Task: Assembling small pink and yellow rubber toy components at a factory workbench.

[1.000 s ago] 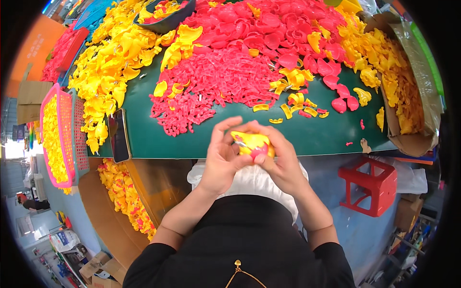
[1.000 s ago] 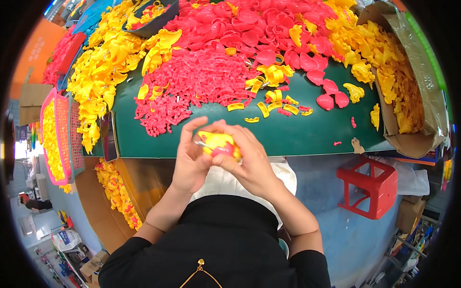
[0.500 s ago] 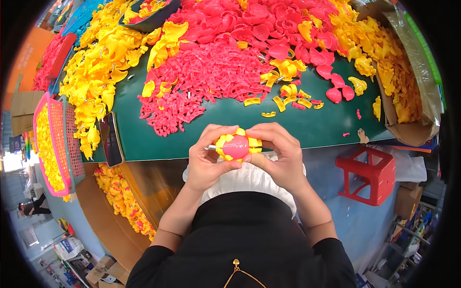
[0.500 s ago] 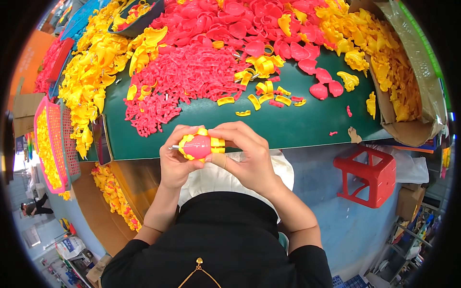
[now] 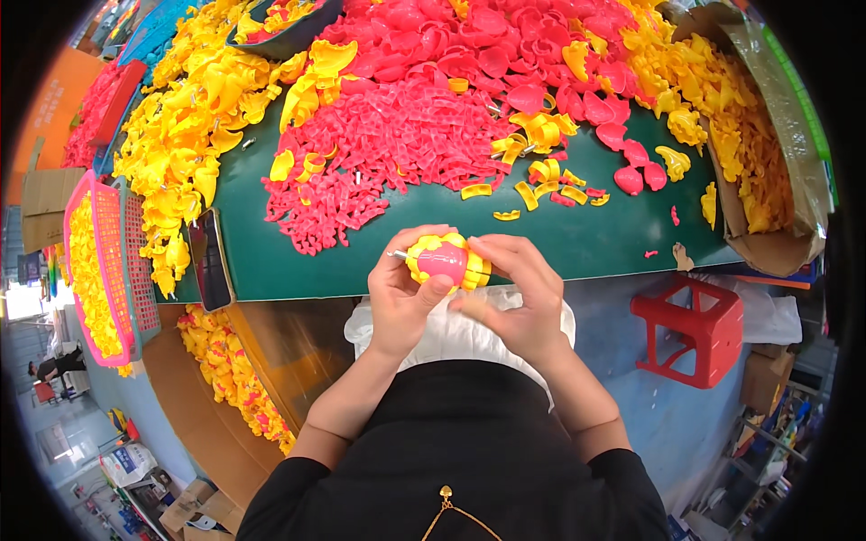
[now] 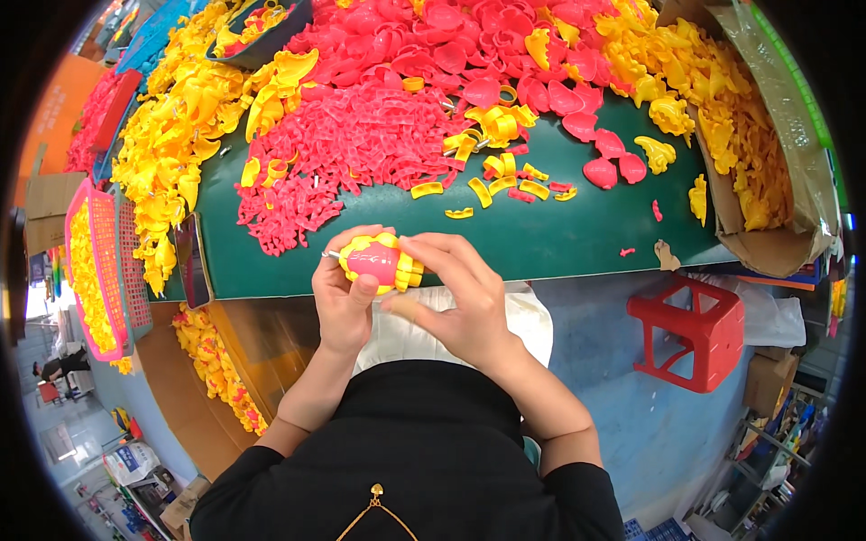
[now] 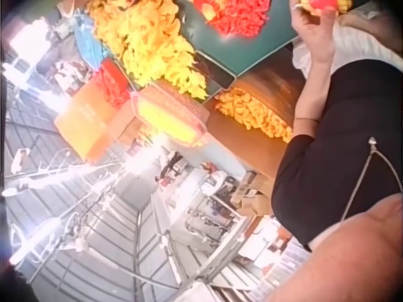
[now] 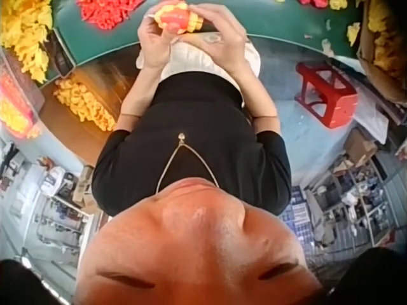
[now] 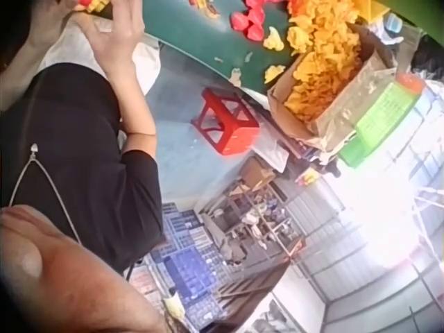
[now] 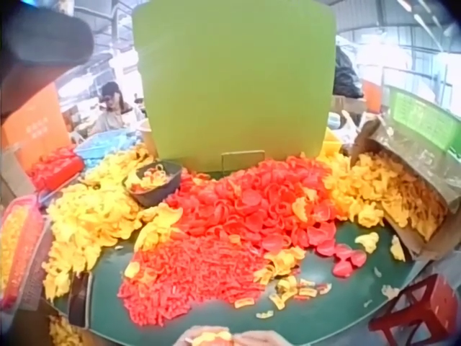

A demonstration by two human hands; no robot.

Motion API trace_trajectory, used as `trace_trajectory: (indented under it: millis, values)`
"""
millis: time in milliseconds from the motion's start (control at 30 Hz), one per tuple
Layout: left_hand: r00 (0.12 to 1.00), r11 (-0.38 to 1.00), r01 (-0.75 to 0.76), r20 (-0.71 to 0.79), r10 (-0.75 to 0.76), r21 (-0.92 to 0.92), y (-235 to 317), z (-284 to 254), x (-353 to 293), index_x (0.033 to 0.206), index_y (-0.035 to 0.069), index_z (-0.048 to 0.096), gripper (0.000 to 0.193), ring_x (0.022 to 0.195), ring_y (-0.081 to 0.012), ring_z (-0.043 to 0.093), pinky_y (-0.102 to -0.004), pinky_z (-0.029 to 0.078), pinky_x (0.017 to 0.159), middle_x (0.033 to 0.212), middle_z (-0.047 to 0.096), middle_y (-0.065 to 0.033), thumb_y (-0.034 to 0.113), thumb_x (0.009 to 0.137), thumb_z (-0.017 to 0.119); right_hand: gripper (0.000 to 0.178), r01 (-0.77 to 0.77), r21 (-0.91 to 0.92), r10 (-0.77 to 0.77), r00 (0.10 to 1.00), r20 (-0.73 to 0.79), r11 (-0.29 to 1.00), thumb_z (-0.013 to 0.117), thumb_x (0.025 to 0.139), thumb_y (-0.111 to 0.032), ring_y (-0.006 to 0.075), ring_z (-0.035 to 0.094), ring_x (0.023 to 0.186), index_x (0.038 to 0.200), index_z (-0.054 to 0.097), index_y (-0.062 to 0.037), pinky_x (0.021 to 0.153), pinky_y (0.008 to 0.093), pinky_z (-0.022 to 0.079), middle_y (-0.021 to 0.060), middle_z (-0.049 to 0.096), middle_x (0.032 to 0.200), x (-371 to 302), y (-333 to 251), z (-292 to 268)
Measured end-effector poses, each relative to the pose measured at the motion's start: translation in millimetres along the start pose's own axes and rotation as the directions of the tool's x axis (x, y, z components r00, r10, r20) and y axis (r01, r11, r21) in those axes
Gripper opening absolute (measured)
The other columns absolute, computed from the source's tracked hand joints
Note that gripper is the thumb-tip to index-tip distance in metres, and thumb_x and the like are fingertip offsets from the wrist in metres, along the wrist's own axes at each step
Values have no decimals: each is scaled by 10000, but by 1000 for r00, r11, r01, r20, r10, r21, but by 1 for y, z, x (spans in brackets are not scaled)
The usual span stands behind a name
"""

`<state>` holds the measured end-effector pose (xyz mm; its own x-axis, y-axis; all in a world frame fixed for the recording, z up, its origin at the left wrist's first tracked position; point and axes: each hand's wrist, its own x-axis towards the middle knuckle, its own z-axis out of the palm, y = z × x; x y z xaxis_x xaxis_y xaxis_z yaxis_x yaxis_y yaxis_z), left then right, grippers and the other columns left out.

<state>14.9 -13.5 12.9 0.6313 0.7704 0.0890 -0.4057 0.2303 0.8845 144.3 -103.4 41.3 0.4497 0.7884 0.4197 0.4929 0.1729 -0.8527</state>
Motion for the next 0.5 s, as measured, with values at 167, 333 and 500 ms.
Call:
trace_trajectory:
  millis: [167, 333, 500]
  values:
    - [988, 997, 37, 153, -25, -74, 9, -6, 9, 1320, -50, 483, 639, 1177, -218, 565, -341, 489, 997, 1307, 553, -166, 70, 775, 794, 457, -8, 47, 6, 998, 56, 999, 850, 694, -82, 221, 660, 956, 1095, 654, 19, 842, 324, 570, 152, 647, 1040, 4, 7, -11]
    - [951, 968, -82, 310, 5, 235, 9, -33, 14, 1307, -88, 500, 802, 1190, -270, 580, -379, 513, 972, 1266, 581, -252, 108, 631, 885, 449, -203, 320, 161, 975, 152, 926, 828, 709, -30, 232, 636, 1026, 1112, 643, 41, 863, 343, 569, 147, 623, 1113, -4, 10, -10]
    - [973, 983, 67, 205, -102, 171, 13, -22, 12, 1259, -40, 555, 761, 1174, -265, 587, -384, 489, 998, 1244, 605, -193, 65, 591, 906, 599, -317, 397, 254, 946, 203, 861, 825, 710, -12, 220, 634, 1056, 1247, 561, 14, 923, 364, 535, 146, 631, 1126, -4, 10, -13]
